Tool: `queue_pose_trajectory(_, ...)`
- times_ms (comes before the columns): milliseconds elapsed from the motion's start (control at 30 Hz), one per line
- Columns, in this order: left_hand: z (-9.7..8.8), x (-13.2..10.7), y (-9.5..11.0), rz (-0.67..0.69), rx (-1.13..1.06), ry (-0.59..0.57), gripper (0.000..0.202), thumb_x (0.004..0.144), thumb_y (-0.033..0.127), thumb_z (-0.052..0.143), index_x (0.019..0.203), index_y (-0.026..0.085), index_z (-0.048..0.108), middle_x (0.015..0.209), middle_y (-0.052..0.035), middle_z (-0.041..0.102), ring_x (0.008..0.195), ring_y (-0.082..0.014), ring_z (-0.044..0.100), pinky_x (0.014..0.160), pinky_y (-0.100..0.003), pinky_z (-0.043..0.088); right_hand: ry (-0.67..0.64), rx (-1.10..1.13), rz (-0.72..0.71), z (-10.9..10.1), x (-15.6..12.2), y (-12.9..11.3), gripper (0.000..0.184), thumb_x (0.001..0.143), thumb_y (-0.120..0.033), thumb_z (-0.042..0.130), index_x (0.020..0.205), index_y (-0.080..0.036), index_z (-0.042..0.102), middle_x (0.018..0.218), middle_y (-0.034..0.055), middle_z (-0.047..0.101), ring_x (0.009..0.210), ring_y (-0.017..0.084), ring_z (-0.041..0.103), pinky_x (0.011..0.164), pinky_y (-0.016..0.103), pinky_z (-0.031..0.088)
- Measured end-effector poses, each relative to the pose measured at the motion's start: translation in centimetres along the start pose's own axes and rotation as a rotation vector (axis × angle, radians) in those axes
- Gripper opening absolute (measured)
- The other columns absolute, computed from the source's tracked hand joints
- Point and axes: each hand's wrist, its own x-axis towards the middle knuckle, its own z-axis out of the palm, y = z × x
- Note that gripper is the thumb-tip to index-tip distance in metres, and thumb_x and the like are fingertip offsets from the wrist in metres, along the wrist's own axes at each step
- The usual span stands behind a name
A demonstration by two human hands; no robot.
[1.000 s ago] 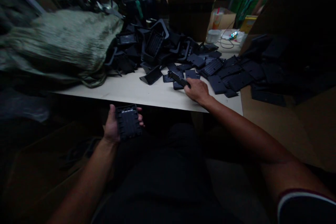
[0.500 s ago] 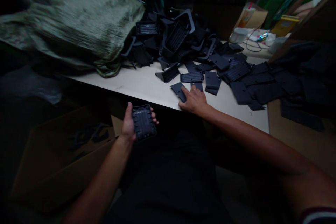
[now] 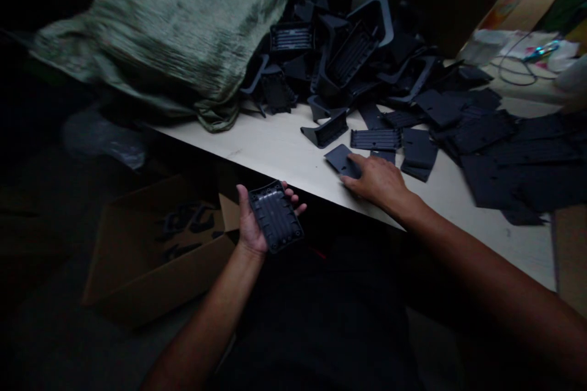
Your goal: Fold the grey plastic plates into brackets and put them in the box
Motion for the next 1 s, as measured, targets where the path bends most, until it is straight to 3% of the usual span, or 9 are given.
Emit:
queue_pose_trajectory(100,-0.3,0.4,-0.3,0.065,-0.051,0.032,0.082,0.093,0.085,0.04,0.112,0.013,0.075,0.107,-0.0137,0.078,0.109,-0.0286,0.073,0.112,-0.054,0.051,0.075,0.304,-0.072,-0.2,-2.7,-1.5,0.066,0.091,-0.057,0.07,0.151,-0.03,0.06,0.121,0.0096,0.076,0.101,0.035,0.073,0.088,0.045,0.056)
queue_pose_trajectory(167,-0.3,0.6,-0.4,0.067,-0.036,0.08,0.08,0.092,0.084,0.045,0.113,0.013,0.074,0.113,-0.015,0.078,0.118,-0.0306,0.071,0.113,-0.053,0.05,0.082,0.484,-0.201,-0.1,-5.2,-3.5,0.066,0.093,-0.055,0.069,0.153,-0.033,0.056,0.132,0.0072,0.072,0.109,0.032,0.072,0.095,0.045,0.057)
queue_pose_trajectory(267,0.0,1.2,-0.7,0.066,0.032,0.19,0.08,0.086,0.085,0.057,0.118,0.014,0.074,0.119,-0.0177,0.077,0.124,-0.0362,0.069,0.108,-0.053,0.053,0.046,0.595,-0.321,0.6,-8.1,-6.9,0.068,0.095,-0.054,0.069,0.158,-0.035,0.049,0.133,0.008,0.07,0.113,0.032,0.071,0.097,0.048,0.058)
queue_pose_trajectory(367,0.5,1.7,-0.9,0.066,0.108,0.225,0.083,0.08,0.086,0.065,0.119,0.013,0.074,0.12,-0.0199,0.077,0.124,-0.0399,0.068,0.104,-0.053,0.056,0.018,0.627,-0.309,1.7,-9.0,-8.9,0.067,0.096,-0.054,0.068,0.158,-0.037,0.048,0.128,0.0093,0.071,0.109,0.033,0.071,0.094,0.051,0.059)
queue_pose_trajectory(667,0.9,2.7,-2.1,0.134,0.179,0.231,0.07,0.087,0.078,0.064,0.113,0.015,0.078,0.117,-0.016,0.079,0.122,-0.0321,0.07,0.106,-0.044,0.056,-0.022,0.636,-0.276,3.2,-8.3,-9.4,0.058,0.099,-0.055,0.064,0.154,-0.035,0.055,0.136,0.0118,0.068,0.116,0.034,0.069,0.101,0.055,0.058)
queue_pose_trajectory(867,0.8,2.7,-2.7,0.1,0.219,0.297,0.073,0.087,0.081,0.061,0.104,0.012,0.079,0.112,-0.0168,0.079,0.119,-0.0327,0.071,0.106,-0.044,0.057,-0.075,0.599,-0.271,3.6,-8.3,-9.4,0.061,0.099,-0.053,0.064,0.156,-0.032,0.055,0.135,0.0133,0.069,0.116,0.035,0.07,0.102,0.056,0.057)
queue_pose_trajectory(1000,1.0,2.6,-2.9,0.12,0.263,0.291,0.074,0.086,0.082,0.061,0.104,0.012,0.078,0.11,-0.0179,0.079,0.122,-0.0344,0.07,0.108,-0.045,0.055,-0.044,0.598,-0.292,3.7,-8.6,-9.6,0.061,0.099,-0.052,0.064,0.156,-0.031,0.054,0.136,0.013,0.069,0.118,0.035,0.07,0.104,0.055,0.056)
